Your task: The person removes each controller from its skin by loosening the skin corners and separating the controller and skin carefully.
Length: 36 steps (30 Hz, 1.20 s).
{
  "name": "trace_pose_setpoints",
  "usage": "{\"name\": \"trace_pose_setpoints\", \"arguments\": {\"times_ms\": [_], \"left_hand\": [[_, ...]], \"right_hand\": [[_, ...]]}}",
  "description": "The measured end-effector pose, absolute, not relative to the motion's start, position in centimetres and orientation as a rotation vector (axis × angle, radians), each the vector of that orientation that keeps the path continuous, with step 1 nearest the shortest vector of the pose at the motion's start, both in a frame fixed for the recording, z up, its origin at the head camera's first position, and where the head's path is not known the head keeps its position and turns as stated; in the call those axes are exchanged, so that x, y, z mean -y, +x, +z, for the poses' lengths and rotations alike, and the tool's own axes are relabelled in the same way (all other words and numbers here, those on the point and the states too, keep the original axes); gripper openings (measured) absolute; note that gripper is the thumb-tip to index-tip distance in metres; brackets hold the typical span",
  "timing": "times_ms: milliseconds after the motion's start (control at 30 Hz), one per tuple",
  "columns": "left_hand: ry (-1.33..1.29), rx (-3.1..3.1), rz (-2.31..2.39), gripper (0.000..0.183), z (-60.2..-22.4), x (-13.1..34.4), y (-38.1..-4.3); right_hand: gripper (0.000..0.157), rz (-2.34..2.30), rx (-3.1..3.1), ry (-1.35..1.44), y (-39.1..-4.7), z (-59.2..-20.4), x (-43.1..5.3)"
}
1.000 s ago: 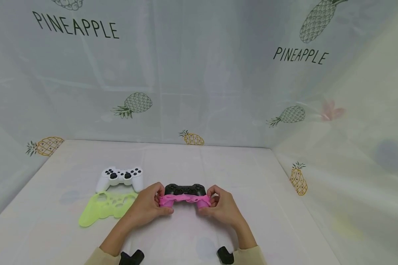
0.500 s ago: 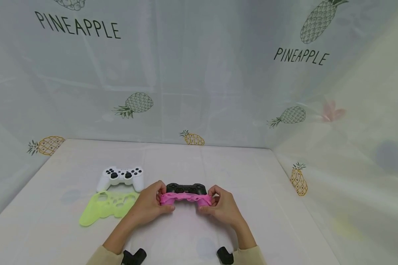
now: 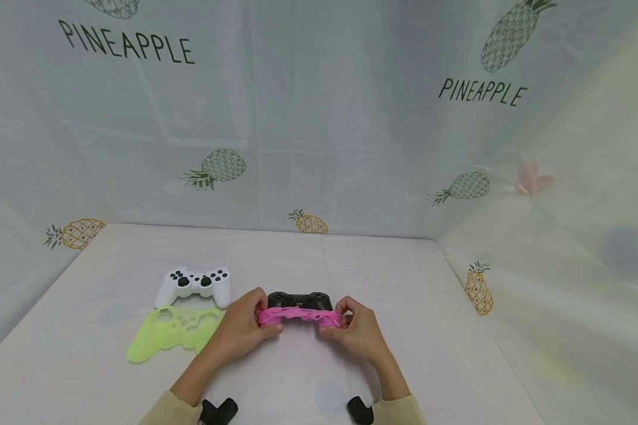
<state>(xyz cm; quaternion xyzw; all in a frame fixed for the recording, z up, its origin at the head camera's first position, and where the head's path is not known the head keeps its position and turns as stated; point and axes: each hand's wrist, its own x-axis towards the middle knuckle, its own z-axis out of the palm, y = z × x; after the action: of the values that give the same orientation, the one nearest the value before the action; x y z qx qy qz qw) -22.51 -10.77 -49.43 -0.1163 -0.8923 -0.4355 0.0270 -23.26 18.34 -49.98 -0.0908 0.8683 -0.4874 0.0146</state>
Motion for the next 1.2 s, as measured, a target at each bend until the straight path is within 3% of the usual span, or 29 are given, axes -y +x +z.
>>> {"name": "trace_pose_setpoints", "arguments": {"times_ms": [667, 1200], "left_hand": [[-0.302, 2.748, -1.531, 0.055, -50.1, 11.1, -23.4], [-0.461, 2.805, -1.479, 0.054, -49.8, 11.6, -23.8]], "right_hand": [[0.047, -1.586, -2.683, -0.267, -23.5, -50.5, -18.3], [0.046, -1.509, -2.675, -0.308, -23.5, -50.3, -19.3]]}}
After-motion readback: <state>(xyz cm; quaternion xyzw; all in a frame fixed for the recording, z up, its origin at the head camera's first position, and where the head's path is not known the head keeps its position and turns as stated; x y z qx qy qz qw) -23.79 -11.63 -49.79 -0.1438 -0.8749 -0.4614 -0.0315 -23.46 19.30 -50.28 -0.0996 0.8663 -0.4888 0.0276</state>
